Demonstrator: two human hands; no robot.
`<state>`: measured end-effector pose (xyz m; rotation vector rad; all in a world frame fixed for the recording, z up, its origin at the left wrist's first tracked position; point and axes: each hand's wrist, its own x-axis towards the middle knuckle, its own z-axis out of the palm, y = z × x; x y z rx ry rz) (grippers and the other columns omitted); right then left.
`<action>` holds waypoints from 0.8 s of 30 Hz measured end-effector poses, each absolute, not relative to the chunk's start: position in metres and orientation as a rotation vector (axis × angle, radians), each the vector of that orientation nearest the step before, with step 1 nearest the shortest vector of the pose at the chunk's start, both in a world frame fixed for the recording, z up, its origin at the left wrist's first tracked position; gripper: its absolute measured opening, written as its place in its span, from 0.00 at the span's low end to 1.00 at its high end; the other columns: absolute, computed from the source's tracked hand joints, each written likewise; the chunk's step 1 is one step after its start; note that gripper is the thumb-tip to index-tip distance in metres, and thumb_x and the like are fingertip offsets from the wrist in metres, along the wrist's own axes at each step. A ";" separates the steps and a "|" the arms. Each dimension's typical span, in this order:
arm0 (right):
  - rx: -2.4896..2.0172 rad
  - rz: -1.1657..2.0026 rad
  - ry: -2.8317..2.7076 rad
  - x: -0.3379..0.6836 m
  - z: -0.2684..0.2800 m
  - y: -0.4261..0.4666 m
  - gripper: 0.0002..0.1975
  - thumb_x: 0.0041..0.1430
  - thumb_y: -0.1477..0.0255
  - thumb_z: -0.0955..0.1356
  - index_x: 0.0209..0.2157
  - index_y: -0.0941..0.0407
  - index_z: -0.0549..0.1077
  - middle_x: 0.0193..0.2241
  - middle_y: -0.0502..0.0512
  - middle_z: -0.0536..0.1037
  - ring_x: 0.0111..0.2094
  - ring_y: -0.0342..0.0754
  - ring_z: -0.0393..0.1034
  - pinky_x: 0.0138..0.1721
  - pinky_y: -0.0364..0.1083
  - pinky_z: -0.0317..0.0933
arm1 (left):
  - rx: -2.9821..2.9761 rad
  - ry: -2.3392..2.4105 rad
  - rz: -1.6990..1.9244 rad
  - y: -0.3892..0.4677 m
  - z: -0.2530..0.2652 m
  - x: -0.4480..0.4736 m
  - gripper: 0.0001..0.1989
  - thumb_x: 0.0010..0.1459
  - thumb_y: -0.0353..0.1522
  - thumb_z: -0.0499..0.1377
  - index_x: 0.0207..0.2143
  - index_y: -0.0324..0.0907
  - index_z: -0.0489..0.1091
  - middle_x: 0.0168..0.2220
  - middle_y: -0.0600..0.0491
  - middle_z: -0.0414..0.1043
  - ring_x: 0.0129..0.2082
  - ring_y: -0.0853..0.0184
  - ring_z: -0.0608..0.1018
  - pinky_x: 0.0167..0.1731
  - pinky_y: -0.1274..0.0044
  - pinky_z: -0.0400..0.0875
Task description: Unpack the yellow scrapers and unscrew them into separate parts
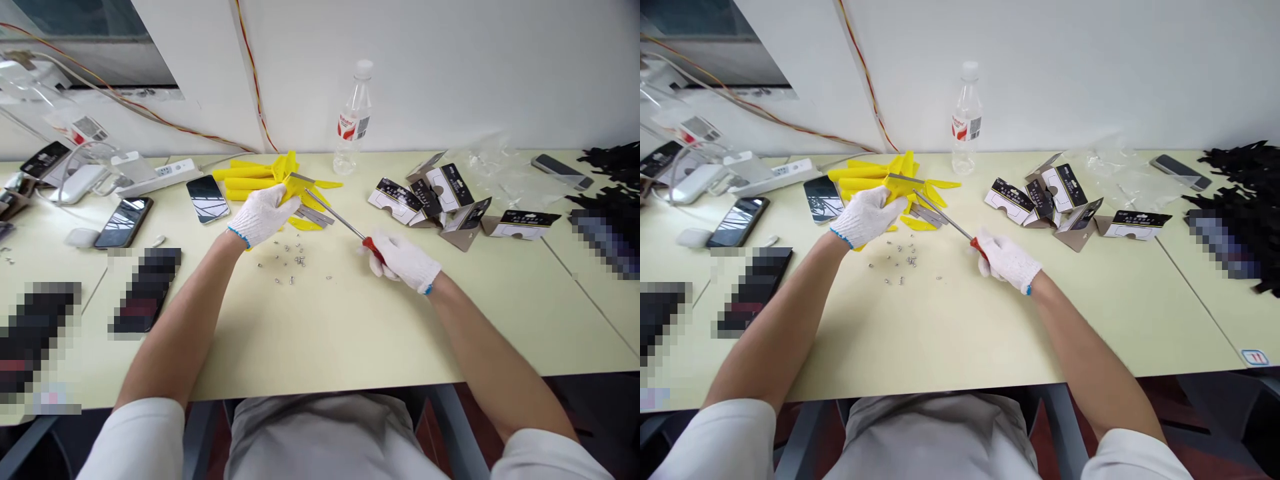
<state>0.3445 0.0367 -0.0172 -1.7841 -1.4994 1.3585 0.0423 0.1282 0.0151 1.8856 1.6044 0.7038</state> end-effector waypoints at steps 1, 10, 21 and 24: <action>-1.762 1.381 -1.490 0.346 -0.019 0.037 0.34 0.81 0.43 0.61 0.34 0.56 0.77 0.18 0.50 0.70 0.17 0.42 0.55 0.21 0.43 0.50 | 1.885 1.601 0.701 0.128 0.015 0.042 0.20 0.65 0.44 0.65 0.28 0.46 0.59 0.24 0.55 0.67 0.26 0.66 0.76 0.23 0.77 0.65; -1.700 1.396 -1.521 0.349 -0.022 0.036 0.30 0.78 0.43 0.65 0.33 0.54 0.73 0.20 0.51 0.73 0.17 0.41 0.54 0.20 0.44 0.48 | 1.898 1.569 0.730 0.126 0.018 0.044 0.17 0.67 0.41 0.65 0.29 0.46 0.63 0.22 0.56 0.66 0.25 0.66 0.73 0.26 0.74 0.68; -1.630 1.521 -1.494 0.353 -0.024 0.036 0.32 0.77 0.39 0.64 0.32 0.53 0.72 0.19 0.52 0.72 0.17 0.42 0.52 0.20 0.45 0.46 | 1.851 1.555 0.740 0.121 0.018 0.046 0.13 0.67 0.38 0.66 0.32 0.45 0.67 0.23 0.56 0.69 0.25 0.66 0.77 0.29 0.75 0.70; -1.712 1.346 -1.495 0.350 -0.024 0.037 0.30 0.76 0.42 0.66 0.32 0.53 0.73 0.22 0.53 0.73 0.20 0.44 0.57 0.22 0.45 0.50 | 1.846 1.537 0.732 0.120 0.019 0.045 0.13 0.68 0.39 0.65 0.33 0.46 0.67 0.22 0.57 0.69 0.24 0.66 0.77 0.28 0.75 0.72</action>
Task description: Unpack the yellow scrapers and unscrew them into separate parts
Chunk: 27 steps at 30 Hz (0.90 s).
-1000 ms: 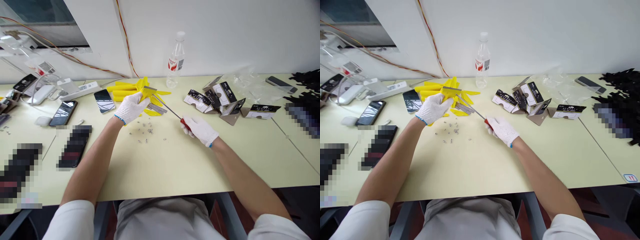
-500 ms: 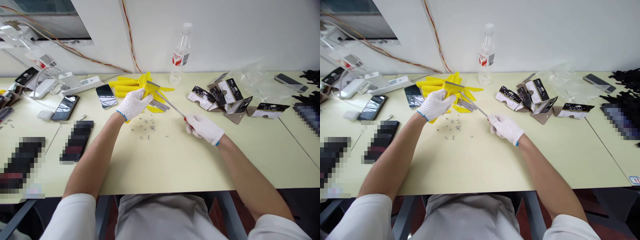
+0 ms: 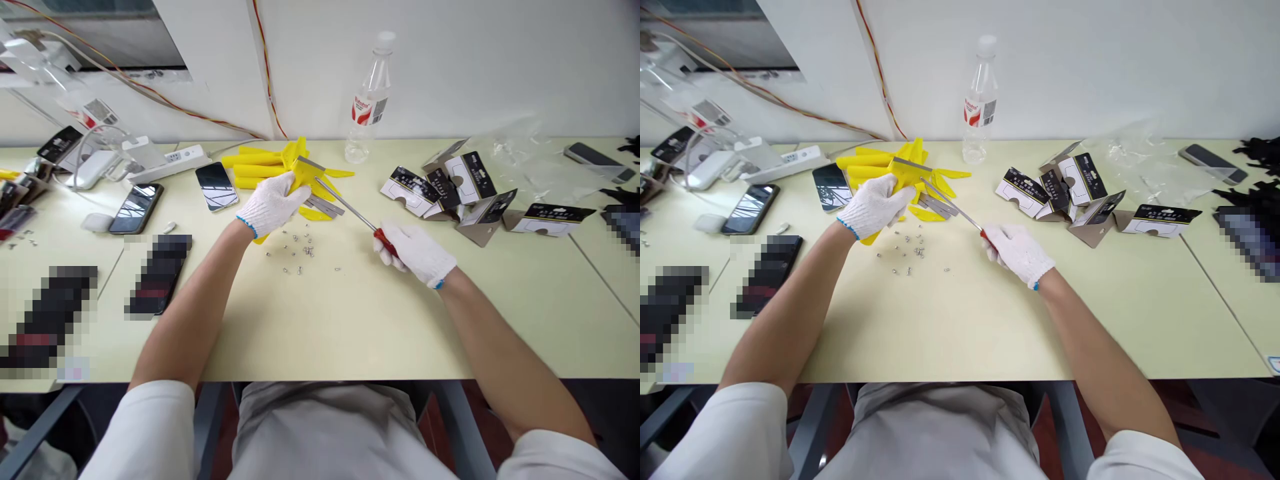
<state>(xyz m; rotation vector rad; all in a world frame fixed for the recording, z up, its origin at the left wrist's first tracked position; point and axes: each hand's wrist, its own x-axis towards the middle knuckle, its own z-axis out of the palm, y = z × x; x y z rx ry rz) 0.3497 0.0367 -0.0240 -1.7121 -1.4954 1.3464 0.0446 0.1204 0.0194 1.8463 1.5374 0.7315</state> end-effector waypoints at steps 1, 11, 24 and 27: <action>-1.762 1.201 -1.518 0.348 -0.024 0.037 0.28 0.74 0.44 0.70 0.31 0.52 0.70 0.22 0.51 0.72 0.22 0.44 0.58 0.24 0.45 0.51 | 1.843 1.540 0.737 0.120 0.020 0.044 0.13 0.68 0.40 0.65 0.33 0.46 0.67 0.21 0.57 0.69 0.24 0.66 0.77 0.28 0.74 0.72; -1.710 1.235 -1.593 0.350 -0.026 0.035 0.35 0.79 0.40 0.60 0.30 0.54 0.73 0.23 0.55 0.74 0.24 0.46 0.65 0.27 0.46 0.57 | 1.842 1.540 0.714 0.120 0.015 0.041 0.16 0.69 0.41 0.62 0.30 0.46 0.62 0.24 0.55 0.72 0.23 0.67 0.75 0.23 0.75 0.68; -1.678 1.372 -1.436 0.341 -0.019 0.033 0.30 0.73 0.41 0.69 0.31 0.53 0.70 0.21 0.51 0.70 0.21 0.43 0.60 0.22 0.43 0.53 | 1.814 1.600 0.723 0.119 0.019 0.044 0.18 0.69 0.42 0.63 0.30 0.46 0.60 0.24 0.54 0.69 0.26 0.65 0.76 0.24 0.76 0.66; -1.750 1.385 -1.483 0.341 -0.018 0.032 0.28 0.72 0.46 0.73 0.30 0.51 0.66 0.18 0.46 0.66 0.18 0.42 0.55 0.21 0.43 0.49 | 1.823 1.591 0.712 0.119 0.017 0.043 0.18 0.69 0.42 0.62 0.30 0.46 0.60 0.25 0.54 0.71 0.26 0.66 0.75 0.24 0.76 0.66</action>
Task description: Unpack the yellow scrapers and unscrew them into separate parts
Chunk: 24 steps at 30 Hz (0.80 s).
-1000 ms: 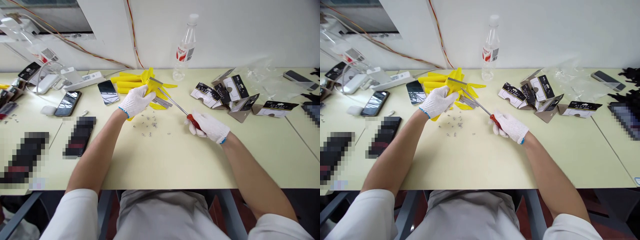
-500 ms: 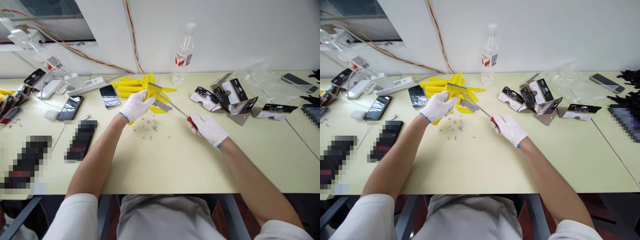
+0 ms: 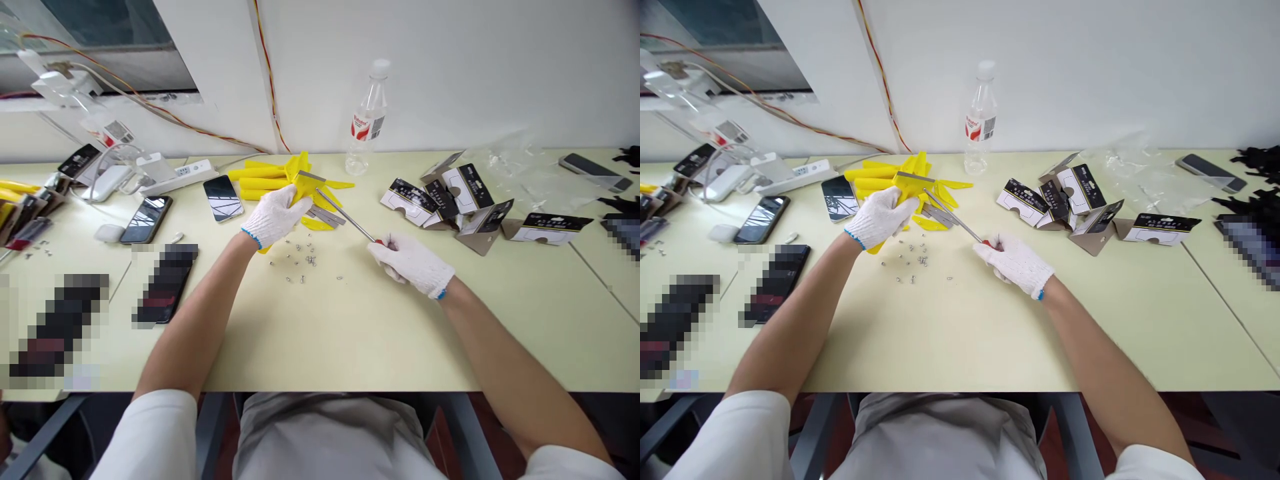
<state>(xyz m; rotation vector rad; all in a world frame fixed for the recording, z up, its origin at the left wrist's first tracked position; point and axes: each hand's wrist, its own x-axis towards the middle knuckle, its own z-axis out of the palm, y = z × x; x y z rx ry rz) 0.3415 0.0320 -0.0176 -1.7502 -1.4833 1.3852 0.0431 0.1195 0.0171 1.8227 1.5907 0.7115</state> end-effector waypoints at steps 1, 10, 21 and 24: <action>-1.745 1.401 -1.506 0.342 -0.017 0.031 0.28 0.73 0.44 0.72 0.30 0.51 0.66 0.17 0.46 0.66 0.17 0.41 0.54 0.21 0.43 0.47 | 1.829 1.587 0.703 0.120 0.016 0.043 0.18 0.69 0.42 0.62 0.30 0.46 0.60 0.26 0.54 0.71 0.26 0.67 0.75 0.24 0.76 0.65; -1.827 1.190 -1.531 0.341 -0.019 0.034 0.28 0.71 0.47 0.74 0.29 0.51 0.64 0.20 0.48 0.68 0.20 0.42 0.58 0.22 0.43 0.50 | 1.805 1.569 0.741 0.116 0.022 0.045 0.18 0.69 0.41 0.62 0.30 0.46 0.60 0.25 0.55 0.71 0.25 0.67 0.75 0.25 0.76 0.67; -1.722 1.385 -1.377 0.332 -0.022 0.031 0.27 0.74 0.44 0.69 0.32 0.53 0.70 0.21 0.50 0.71 0.20 0.43 0.60 0.20 0.43 0.53 | 1.823 1.599 0.720 0.121 0.024 0.040 0.18 0.69 0.42 0.63 0.29 0.46 0.62 0.23 0.54 0.69 0.26 0.65 0.78 0.25 0.76 0.68; -1.773 1.333 -1.451 0.328 -0.021 0.030 0.26 0.70 0.49 0.74 0.29 0.50 0.63 0.17 0.45 0.65 0.18 0.42 0.56 0.21 0.43 0.51 | 1.856 1.585 0.661 0.125 0.026 0.036 0.17 0.69 0.43 0.62 0.29 0.46 0.64 0.22 0.55 0.67 0.26 0.65 0.79 0.25 0.77 0.68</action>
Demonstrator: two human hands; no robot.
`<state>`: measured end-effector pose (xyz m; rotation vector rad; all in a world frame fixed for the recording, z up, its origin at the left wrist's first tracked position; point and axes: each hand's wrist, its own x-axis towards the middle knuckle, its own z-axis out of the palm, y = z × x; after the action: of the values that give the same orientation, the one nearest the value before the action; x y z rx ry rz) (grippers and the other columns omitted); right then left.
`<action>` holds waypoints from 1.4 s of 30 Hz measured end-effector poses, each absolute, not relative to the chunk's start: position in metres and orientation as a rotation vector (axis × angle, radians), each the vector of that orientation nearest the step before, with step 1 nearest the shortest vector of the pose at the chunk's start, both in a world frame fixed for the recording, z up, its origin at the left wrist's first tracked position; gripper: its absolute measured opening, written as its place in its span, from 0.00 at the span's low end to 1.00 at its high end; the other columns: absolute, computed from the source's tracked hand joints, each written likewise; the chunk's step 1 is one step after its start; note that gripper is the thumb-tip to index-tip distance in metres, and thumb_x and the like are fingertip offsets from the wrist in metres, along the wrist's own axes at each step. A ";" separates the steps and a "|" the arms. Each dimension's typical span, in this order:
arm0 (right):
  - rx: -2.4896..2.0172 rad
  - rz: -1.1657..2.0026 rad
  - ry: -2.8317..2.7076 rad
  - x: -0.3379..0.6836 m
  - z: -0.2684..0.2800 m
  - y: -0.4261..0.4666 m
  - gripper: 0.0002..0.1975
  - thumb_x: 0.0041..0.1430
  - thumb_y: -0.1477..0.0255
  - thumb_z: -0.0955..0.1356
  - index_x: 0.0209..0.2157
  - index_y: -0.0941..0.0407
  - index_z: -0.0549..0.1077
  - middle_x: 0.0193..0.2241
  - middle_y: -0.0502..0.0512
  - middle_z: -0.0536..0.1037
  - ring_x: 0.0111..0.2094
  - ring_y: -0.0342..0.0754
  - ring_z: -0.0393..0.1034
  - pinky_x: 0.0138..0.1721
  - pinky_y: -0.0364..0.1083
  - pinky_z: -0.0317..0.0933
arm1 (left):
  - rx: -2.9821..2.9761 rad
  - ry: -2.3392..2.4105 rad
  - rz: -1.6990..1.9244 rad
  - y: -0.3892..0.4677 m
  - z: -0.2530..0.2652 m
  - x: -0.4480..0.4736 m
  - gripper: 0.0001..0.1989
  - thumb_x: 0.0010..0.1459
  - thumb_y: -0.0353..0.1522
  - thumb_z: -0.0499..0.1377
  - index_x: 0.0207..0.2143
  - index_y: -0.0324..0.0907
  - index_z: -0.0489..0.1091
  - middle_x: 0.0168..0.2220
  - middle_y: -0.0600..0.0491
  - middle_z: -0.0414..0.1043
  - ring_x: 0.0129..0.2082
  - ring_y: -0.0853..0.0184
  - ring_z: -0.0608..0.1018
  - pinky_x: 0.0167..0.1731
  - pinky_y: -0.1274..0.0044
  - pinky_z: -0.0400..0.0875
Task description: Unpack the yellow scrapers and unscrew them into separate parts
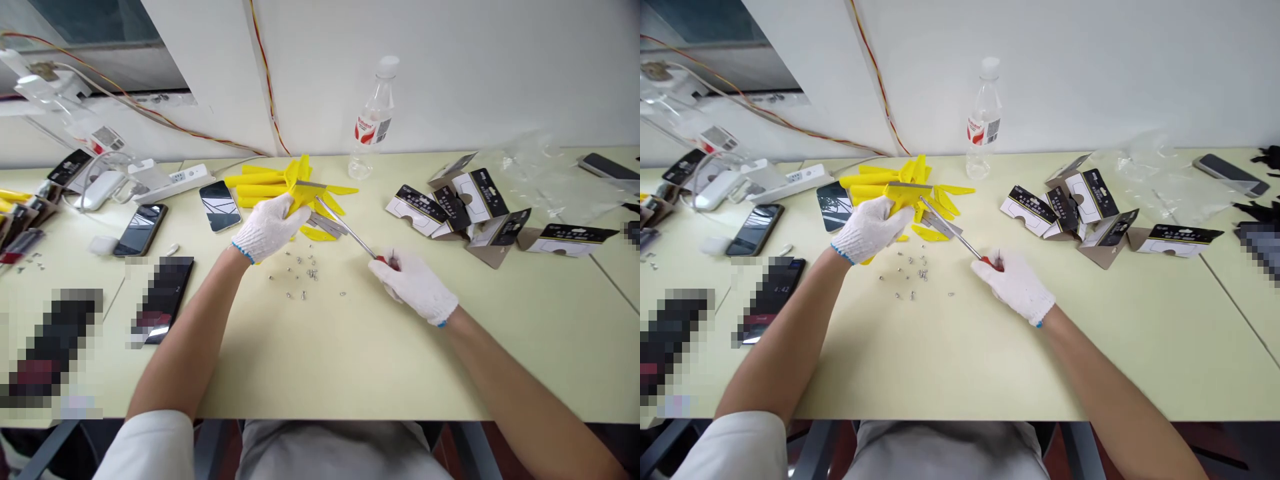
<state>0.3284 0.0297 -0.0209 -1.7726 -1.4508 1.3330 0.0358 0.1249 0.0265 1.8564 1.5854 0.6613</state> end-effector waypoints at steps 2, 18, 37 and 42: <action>-1.724 1.421 -1.487 0.328 -0.019 0.027 0.27 0.71 0.46 0.70 0.29 0.50 0.65 0.17 0.46 0.66 0.18 0.42 0.55 0.22 0.44 0.51 | 1.883 1.568 0.602 0.126 0.024 0.031 0.18 0.69 0.43 0.61 0.29 0.46 0.64 0.21 0.56 0.65 0.24 0.66 0.76 0.23 0.77 0.65; -1.523 1.627 -1.383 0.337 -0.029 0.023 0.23 0.79 0.52 0.67 0.36 0.55 0.75 0.21 0.46 0.68 0.17 0.39 0.56 0.16 0.39 0.50 | 1.846 1.647 0.747 0.098 0.027 0.040 0.15 0.67 0.40 0.63 0.29 0.46 0.64 0.21 0.55 0.68 0.25 0.67 0.74 0.25 0.77 0.68; -1.575 1.553 -1.329 0.319 -0.024 0.022 0.19 0.79 0.62 0.72 0.34 0.52 0.65 0.19 0.43 0.68 0.17 0.39 0.57 0.17 0.38 0.50 | 1.805 1.580 0.682 0.101 0.031 0.032 0.15 0.69 0.41 0.61 0.31 0.46 0.63 0.20 0.58 0.69 0.20 0.71 0.71 0.24 0.78 0.68; -1.681 1.462 -1.436 0.329 -0.015 0.023 0.20 0.82 0.59 0.69 0.33 0.53 0.67 0.19 0.45 0.69 0.15 0.38 0.53 0.18 0.41 0.47 | 1.825 1.598 0.688 0.107 0.030 0.041 0.17 0.68 0.41 0.62 0.29 0.46 0.60 0.22 0.57 0.70 0.22 0.70 0.73 0.24 0.78 0.67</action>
<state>0.3292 0.0232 -0.0146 -1.6813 -1.4360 1.4622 0.0405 0.1071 0.0302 1.8250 1.5985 0.6884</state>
